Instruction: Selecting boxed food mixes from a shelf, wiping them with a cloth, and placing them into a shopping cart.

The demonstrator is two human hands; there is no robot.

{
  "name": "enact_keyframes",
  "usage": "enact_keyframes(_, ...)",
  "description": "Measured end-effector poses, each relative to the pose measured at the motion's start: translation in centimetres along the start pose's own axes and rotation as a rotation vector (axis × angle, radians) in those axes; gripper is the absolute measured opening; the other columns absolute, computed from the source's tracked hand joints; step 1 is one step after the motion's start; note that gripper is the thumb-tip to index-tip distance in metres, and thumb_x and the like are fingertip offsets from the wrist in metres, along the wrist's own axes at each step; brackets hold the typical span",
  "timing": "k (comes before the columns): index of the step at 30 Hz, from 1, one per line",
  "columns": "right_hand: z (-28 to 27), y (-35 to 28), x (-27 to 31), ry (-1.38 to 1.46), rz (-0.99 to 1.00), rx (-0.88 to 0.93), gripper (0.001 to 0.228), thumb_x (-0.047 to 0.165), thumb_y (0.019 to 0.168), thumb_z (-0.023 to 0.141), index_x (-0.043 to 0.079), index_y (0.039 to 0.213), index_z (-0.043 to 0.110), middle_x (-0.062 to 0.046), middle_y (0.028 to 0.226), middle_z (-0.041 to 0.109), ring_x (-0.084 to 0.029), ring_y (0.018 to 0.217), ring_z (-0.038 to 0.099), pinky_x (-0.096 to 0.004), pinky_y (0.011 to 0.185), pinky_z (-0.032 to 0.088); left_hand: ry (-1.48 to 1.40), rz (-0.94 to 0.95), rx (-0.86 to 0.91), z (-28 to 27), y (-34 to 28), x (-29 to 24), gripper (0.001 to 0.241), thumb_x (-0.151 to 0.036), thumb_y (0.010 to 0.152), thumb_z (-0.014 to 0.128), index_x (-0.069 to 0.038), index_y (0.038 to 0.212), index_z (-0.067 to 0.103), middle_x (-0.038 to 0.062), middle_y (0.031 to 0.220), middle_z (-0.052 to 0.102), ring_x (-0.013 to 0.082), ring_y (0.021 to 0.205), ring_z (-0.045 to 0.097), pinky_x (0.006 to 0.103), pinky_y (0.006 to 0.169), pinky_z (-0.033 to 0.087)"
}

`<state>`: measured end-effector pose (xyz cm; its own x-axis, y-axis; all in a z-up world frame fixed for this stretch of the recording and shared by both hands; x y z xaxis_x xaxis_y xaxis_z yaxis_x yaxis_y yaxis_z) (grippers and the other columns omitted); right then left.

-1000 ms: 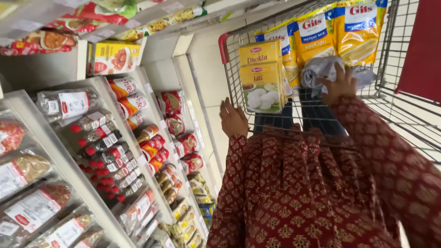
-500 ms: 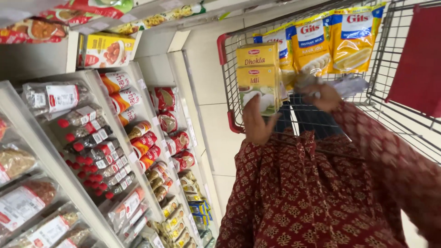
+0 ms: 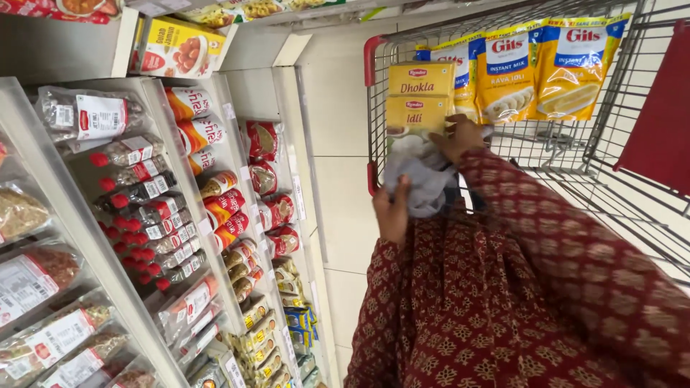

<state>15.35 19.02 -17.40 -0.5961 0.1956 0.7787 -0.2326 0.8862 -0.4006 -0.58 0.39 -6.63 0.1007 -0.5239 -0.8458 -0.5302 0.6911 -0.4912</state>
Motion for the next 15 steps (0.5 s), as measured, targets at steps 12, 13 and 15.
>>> enact_keyframes(12,2.7,0.0,-2.9,-0.086,0.156,-0.286,0.071,0.025,0.064,0.096,-0.007,0.112,0.054,-0.026,0.1,0.066,-0.039,0.087,0.068,-0.046,0.077,0.058,-0.728,-0.119,-0.185,-3.3,-2.5,-6.1,0.042,-0.03,0.107,0.056,0.005,0.129,0.06,0.01,0.121,0.067,0.0183,0.108,0.065,0.0345,0.093,0.054)
enact_keyframes(13,3.0,-0.1,-3.2,-0.084,0.153,-0.289,0.071,0.025,0.064,0.096,-0.007,0.112,0.054,-0.026,0.1,0.066,-0.039,0.087,0.068,-0.046,0.077,0.058,-0.729,-0.114,-0.183,-3.3,-2.5,-6.4,0.042,-0.03,0.107,0.056,0.005,0.129,0.06,0.01,0.121,0.067,0.0183,0.108,0.065,0.0345,0.093,0.054)
enact_keyframes(15,4.8,-0.1,-4.1,-0.047,0.164,-0.163,0.053,0.028,0.079,0.091,-0.002,0.108,0.059,-0.021,0.094,0.071,-0.034,0.084,0.07,-0.043,0.078,0.058,-0.741,-0.141,-0.177,-2.8,-2.5,-6.8,0.042,-0.031,0.105,0.055,0.004,0.128,0.06,0.011,0.12,0.068,0.0204,0.107,0.066,0.0349,0.093,0.055)
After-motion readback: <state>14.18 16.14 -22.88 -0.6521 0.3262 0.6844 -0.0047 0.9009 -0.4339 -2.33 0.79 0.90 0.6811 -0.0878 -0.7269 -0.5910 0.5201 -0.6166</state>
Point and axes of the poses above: each hand's wrist, its own y-axis towards the middle knuckle, its own z-axis out of the palm, x = y × z, the point moved 10 cm from there along y, towards the middle knuckle
